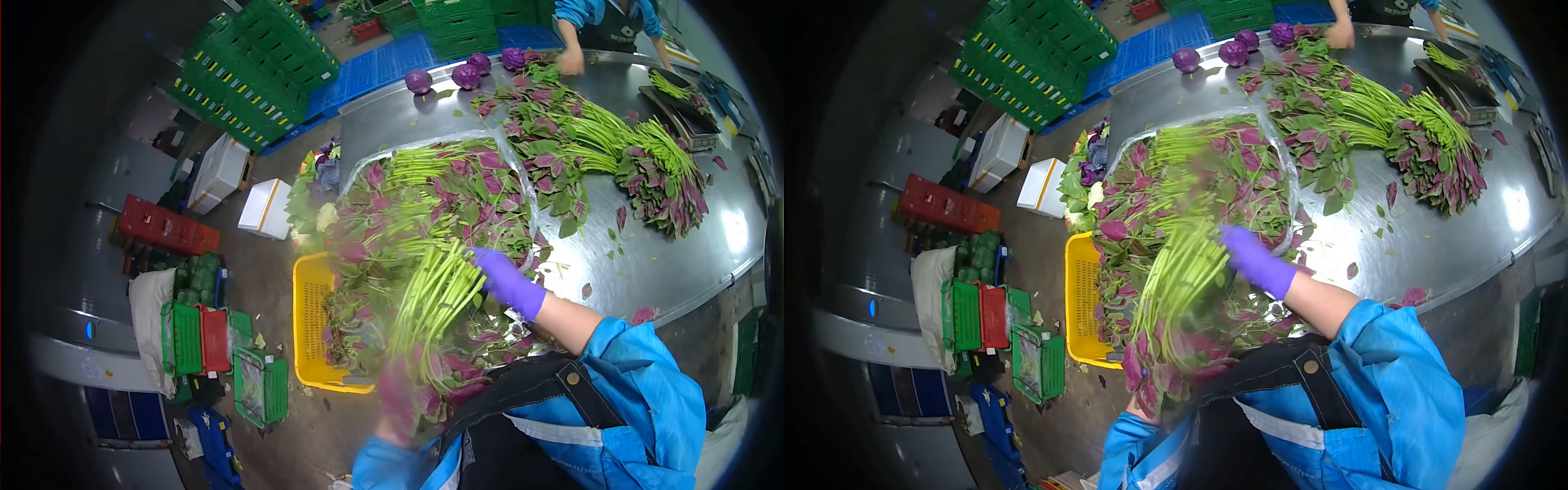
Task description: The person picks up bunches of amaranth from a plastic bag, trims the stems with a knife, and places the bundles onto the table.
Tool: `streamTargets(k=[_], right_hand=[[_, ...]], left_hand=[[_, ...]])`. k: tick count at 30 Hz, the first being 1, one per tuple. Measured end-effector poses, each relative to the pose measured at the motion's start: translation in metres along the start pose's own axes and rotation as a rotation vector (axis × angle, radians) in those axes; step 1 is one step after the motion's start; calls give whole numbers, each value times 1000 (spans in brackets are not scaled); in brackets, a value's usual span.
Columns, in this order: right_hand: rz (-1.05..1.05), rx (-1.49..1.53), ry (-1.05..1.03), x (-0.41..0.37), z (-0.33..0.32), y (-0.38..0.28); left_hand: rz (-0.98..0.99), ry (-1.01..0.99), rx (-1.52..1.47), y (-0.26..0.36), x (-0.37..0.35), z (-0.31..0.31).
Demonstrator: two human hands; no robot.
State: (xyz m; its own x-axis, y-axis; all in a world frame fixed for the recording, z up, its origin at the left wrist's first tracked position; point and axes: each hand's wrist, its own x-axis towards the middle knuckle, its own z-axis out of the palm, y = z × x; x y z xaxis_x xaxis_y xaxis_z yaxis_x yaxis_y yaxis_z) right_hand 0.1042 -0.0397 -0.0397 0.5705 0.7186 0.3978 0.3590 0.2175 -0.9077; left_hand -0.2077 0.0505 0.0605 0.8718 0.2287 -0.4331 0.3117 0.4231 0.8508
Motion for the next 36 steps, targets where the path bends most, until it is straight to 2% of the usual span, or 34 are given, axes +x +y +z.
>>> streamTargets(k=[2, 3, 5, 6, 7, 9, 11, 12, 13, 15, 16, 19, 22, 23, 25, 27, 29, 30, 32, 36], right_hand=[[487, 1167, 10, 19, -53, -48], [484, 1169, 6, 20, -63, -51], [671, 872, -19, 20, -75, -54], [772, 635, -132, 15, -72, -50], [772, 633, -129, 8, -67, -55], [935, 1060, -237, -10, -46, -71], [888, 1462, -426, -21, -21, -68], [912, 1523, -395, -36, -13, -46], [915, 1523, -392, -30, -14, -56], [570, 1214, -373, -8, -22, -84], [777, 1079, -403, 4, -52, -117], [663, 842, -287, 10, -80, -92], [673, 877, -233, 14, -105, -81], [672, 876, -237, 12, -100, -82], [730, 652, -271, 1, -79, -86], [790, 524, -455, -11, -53, -88], [785, 783, -555, -17, -28, -94], [785, 783, -557, -15, -31, -96], [629, 698, -391, -5, -40, -106], [648, 642, -355, 4, -59, -96]], left_hand=[[3, 6, 3, 0, -1, 0], [7, 10, 5, 0, -2, -1], [7, 8, 11, 0, -3, 0], [4, 8, 15, -1, -4, 1], [0, 4, 18, -2, -3, 1], [-6, -1, 20, -2, -2, 1], [-9, -7, 27, -1, 1, 1], [-12, -13, 25, -1, 2, 2], [-12, -13, 25, 0, 2, 2], [-14, -21, 28, 1, 4, 3], [-18, -29, 38, 2, 5, 3], [-24, -44, 52, 3, 8, 6], [-25, -62, 66, 3, 11, 9], [-27, -66, 70, 3, 13, 9], [-31, -77, 79, 3, 14, 11], [-34, -87, 83, 4, 17, 13], [-37, -98, 85, 5, 18, 15], [-40, -99, 84, 6, 18, 15], [-39, -102, 82, 8, 17, 15], [-44, -109, 82, 8, 17, 17]])
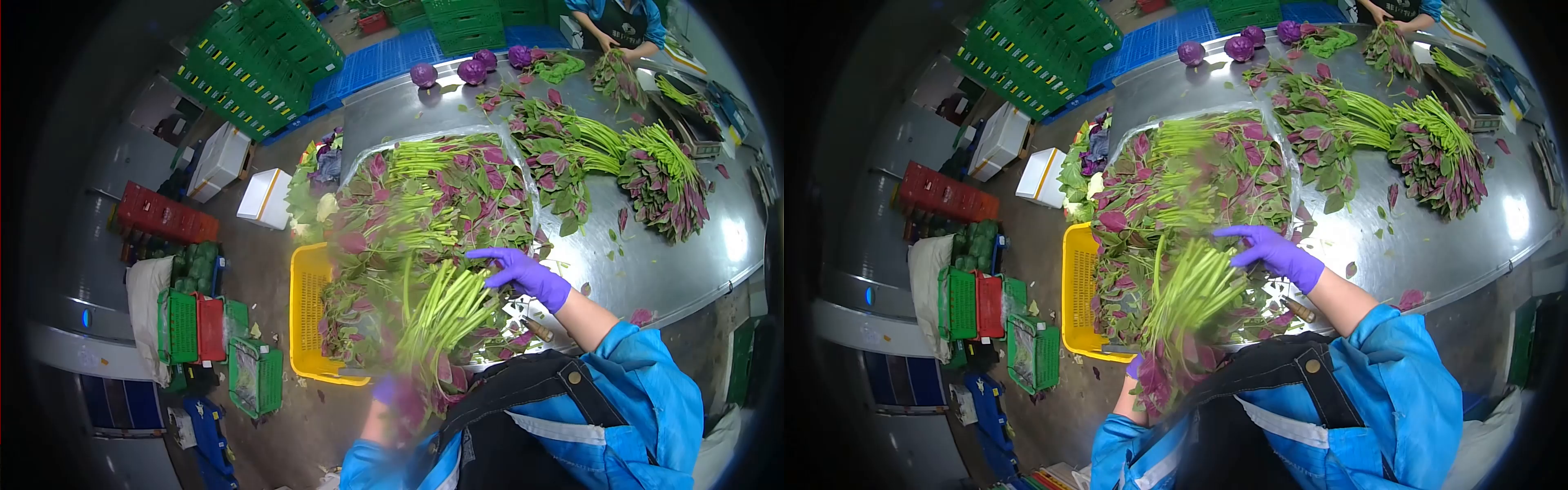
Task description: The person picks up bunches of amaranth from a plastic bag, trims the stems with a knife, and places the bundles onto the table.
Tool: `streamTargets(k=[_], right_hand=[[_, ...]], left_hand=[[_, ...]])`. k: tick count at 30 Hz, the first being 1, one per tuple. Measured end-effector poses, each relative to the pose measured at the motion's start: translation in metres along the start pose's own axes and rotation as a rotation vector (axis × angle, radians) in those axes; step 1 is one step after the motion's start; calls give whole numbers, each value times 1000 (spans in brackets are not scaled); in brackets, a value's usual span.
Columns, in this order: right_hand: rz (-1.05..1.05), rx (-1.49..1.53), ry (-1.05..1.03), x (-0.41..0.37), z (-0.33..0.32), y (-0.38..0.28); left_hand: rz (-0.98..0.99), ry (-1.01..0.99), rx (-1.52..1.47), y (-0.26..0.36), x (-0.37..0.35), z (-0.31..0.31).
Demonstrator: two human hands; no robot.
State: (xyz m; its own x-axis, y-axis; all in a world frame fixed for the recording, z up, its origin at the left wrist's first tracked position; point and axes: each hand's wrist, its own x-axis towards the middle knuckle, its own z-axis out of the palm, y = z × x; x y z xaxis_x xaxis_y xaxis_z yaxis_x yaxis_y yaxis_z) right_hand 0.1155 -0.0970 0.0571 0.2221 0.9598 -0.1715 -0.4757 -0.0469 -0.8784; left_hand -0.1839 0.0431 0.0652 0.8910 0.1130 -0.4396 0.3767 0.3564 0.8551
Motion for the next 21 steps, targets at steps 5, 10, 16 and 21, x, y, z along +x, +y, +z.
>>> streamTargets(k=[5, 10, 16, 21], right_hand=[[-21, 373, 357, -5, -51, 2], [154, -1481, 119, -19, -57, 18], [-220, -1130, 146, -27, 38, -44], [-605, -1067, -345, -13, 66, -70]], left_hand=[[5, -22, -5, 2, 3, 0], [6, -34, -7, 3, 3, -1], [-25, -74, -9, 6, 4, -6], [-82, -144, -40, 14, 4, -12]])
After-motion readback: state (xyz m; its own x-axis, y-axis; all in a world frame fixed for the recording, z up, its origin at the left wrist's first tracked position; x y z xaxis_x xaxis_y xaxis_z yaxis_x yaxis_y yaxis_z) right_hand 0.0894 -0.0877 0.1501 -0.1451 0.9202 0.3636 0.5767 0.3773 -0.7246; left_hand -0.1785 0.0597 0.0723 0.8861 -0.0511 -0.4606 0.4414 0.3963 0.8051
